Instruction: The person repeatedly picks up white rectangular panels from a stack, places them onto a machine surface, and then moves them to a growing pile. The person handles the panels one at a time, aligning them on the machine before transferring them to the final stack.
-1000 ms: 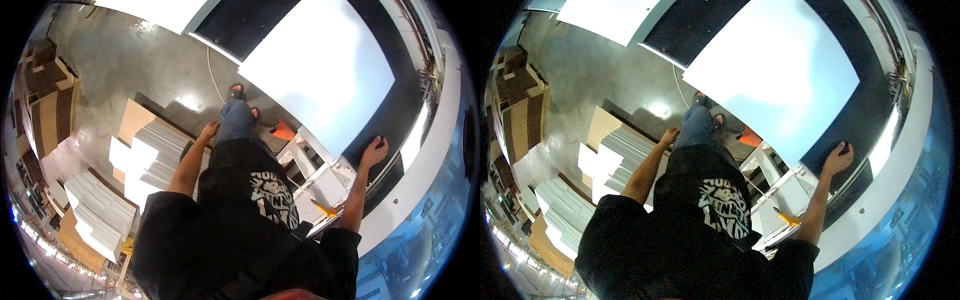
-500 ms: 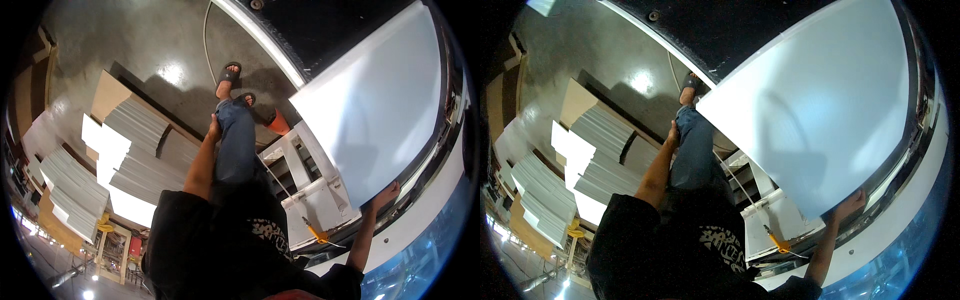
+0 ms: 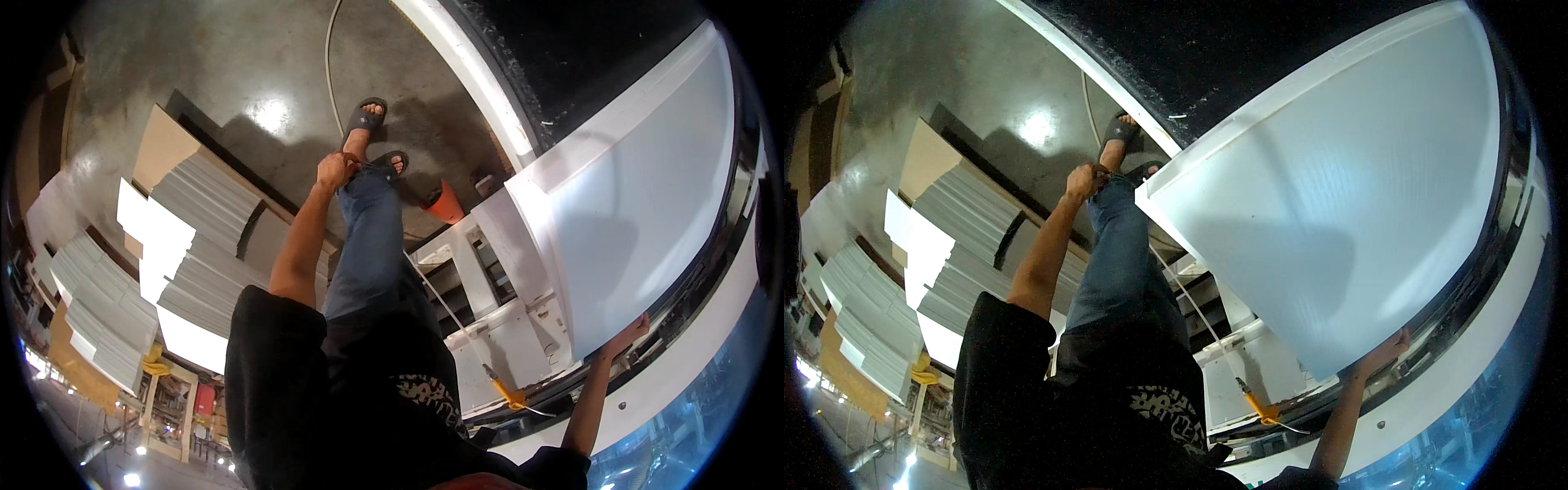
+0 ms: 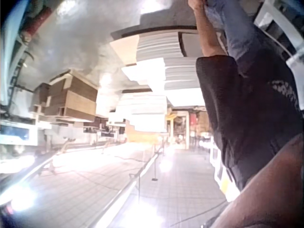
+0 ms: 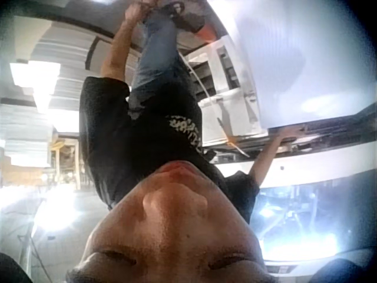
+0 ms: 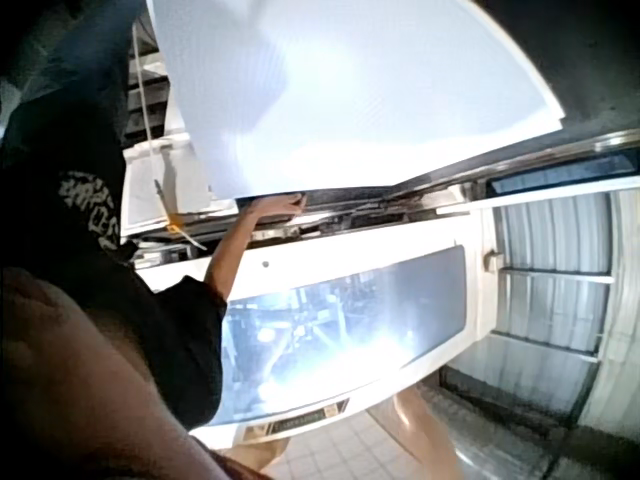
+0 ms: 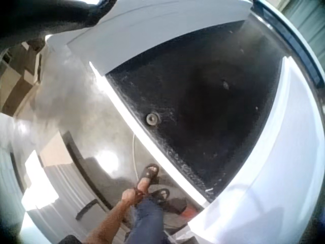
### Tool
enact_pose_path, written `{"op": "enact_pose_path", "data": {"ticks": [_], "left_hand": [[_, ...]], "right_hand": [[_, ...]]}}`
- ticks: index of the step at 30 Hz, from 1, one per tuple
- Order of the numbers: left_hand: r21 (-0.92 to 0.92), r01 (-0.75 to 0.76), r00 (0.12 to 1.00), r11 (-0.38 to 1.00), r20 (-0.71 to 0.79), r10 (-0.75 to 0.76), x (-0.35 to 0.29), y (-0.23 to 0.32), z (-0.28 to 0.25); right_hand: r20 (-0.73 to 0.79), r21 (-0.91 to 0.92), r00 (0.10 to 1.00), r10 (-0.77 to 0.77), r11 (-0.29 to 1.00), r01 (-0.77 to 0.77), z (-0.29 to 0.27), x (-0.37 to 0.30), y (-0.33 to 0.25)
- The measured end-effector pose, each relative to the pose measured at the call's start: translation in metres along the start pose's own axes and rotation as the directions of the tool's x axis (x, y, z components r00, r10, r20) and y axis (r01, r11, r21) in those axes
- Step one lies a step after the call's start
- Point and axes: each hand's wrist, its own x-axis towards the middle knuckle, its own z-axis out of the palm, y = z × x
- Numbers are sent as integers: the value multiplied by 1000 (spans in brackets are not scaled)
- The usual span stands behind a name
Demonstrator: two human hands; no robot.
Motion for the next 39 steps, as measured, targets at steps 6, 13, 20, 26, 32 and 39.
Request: {"op": "enact_pose_path", "data": {"ticks": [6,13,20,26,32,39], "left_hand": [[-80,325,937,942,-109,-332,32,-1,29],[-477,538,813,695,77,-577,5,-14,43],[-680,496,825,541,173,-538,-65,-39,106],[-798,366,917,479,220,-334,-62,-56,159],[-614,642,671,458,161,-724,-8,-63,105],[-442,363,846,820,-213,-489,2,-61,95]], "right_hand": [[31,161,999,35,986,-40,0,-4,6],[-34,276,986,166,949,-150,1,-9,-20],[-109,166,993,-56,983,73,-8,-19,-58],[-118,143,989,-92,984,108,-11,-13,-45],[-108,59,987,-119,990,126,-10,-19,-40],[-82,38,984,-160,986,164,-8,-11,-61]]}}
